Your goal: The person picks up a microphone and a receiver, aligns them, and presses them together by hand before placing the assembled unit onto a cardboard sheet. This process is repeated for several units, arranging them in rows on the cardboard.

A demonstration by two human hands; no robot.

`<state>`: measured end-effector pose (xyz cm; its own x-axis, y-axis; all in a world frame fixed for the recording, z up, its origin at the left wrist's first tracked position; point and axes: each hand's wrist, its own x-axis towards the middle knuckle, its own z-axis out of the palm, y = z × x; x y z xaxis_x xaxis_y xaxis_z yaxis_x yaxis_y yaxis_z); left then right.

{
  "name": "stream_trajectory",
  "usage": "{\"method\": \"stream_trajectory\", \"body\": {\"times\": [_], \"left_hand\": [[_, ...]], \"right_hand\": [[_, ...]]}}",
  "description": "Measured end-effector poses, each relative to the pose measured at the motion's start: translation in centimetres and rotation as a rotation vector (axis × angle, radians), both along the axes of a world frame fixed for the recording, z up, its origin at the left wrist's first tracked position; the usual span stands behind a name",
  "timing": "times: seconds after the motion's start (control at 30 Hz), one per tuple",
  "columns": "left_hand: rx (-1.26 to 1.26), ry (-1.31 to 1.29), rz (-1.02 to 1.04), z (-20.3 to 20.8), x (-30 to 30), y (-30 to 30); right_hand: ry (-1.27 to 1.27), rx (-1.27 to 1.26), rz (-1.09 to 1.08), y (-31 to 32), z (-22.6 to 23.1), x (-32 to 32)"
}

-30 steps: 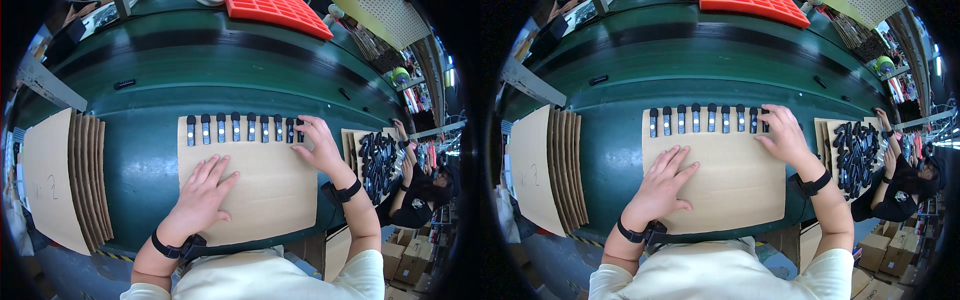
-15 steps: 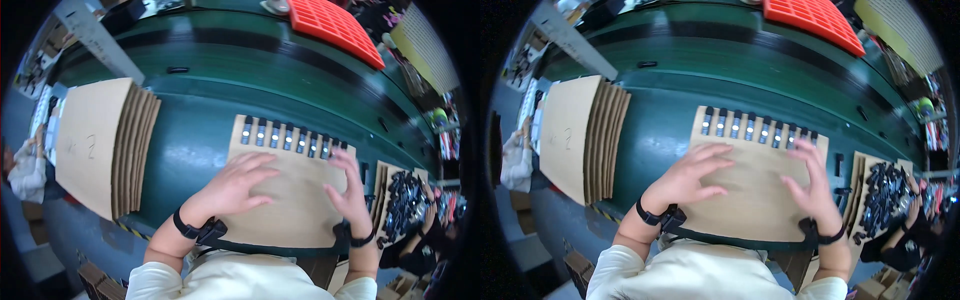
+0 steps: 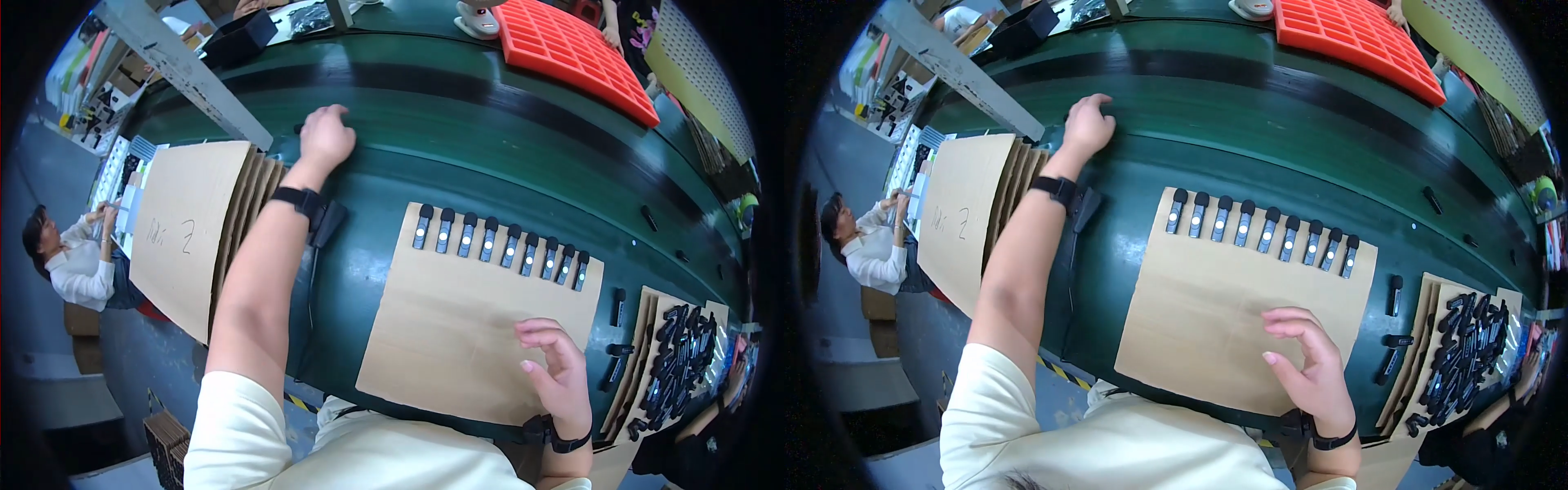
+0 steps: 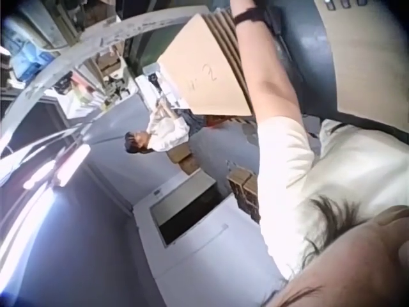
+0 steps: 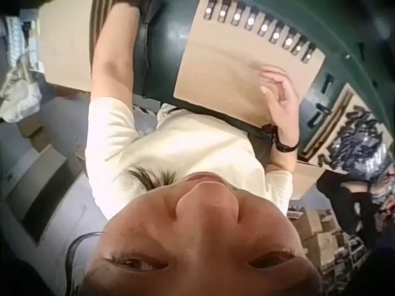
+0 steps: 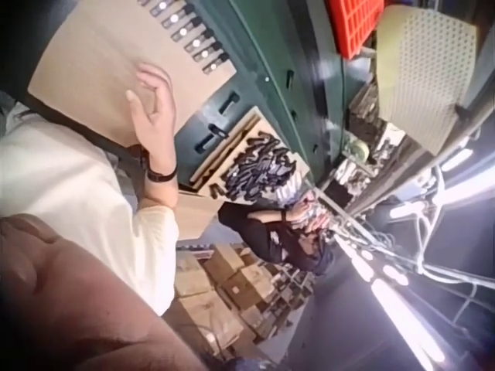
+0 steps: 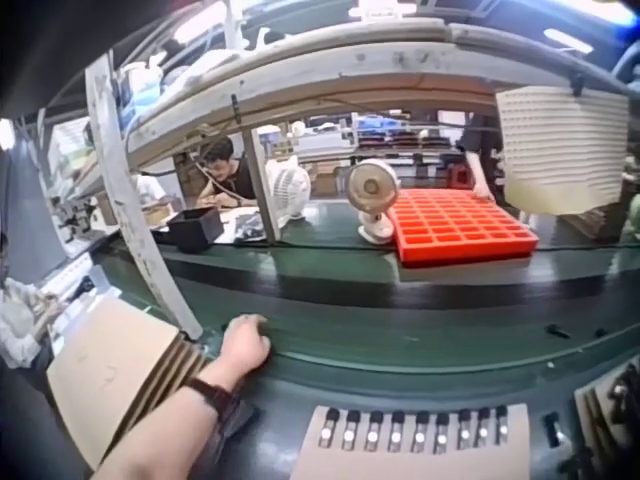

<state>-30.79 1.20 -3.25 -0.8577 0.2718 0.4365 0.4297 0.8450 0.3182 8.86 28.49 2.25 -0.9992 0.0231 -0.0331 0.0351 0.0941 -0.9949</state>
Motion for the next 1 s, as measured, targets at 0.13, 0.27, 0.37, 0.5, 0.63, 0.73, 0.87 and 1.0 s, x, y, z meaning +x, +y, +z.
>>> {"method": "stream_trajectory", "body": {"times": [0.13,0.27,0.37,0.5,0.63,0.73,0.87,1.0], "left_hand": [[-0.303,-0.058,0.288,-1.8,-3.9,-2.2],[-0.367,-0.161,0.459,-1.6,-4.6,-1.8],[-0.338,-0.184,0.487,-0.6,-3.9,-1.0],[-0.231,-0.167,0.384,-0.2,-3.0,0.2],[0.159,-0.086,0.058,0.2,0.8,2.2],[0.627,-0.339,-0.245,2.4,8.7,5.8],[0.775,-0.625,-0.592,3.9,19.0,6.1],[0.668,-0.647,-0.743,4.9,26.4,5.9]], "right_hand": [[0.011,-0.053,-0.076,0.7,0.8,1.3],[0.045,-0.079,-0.21,0.6,0.3,2.1],[0.06,-0.127,-0.229,0.1,0.3,1.9],[0.149,-0.133,-0.166,-1.1,1.5,1.2],[0.228,-0.17,-0.081,-2.6,1.6,-0.3],[0.234,-0.153,-0.101,-2.6,0.0,-1.2],[0.203,-0.101,-0.196,-3.1,-2.4,-1.8],[0.187,-0.108,-0.266,-3.8,-3.0,-1.7]]}}
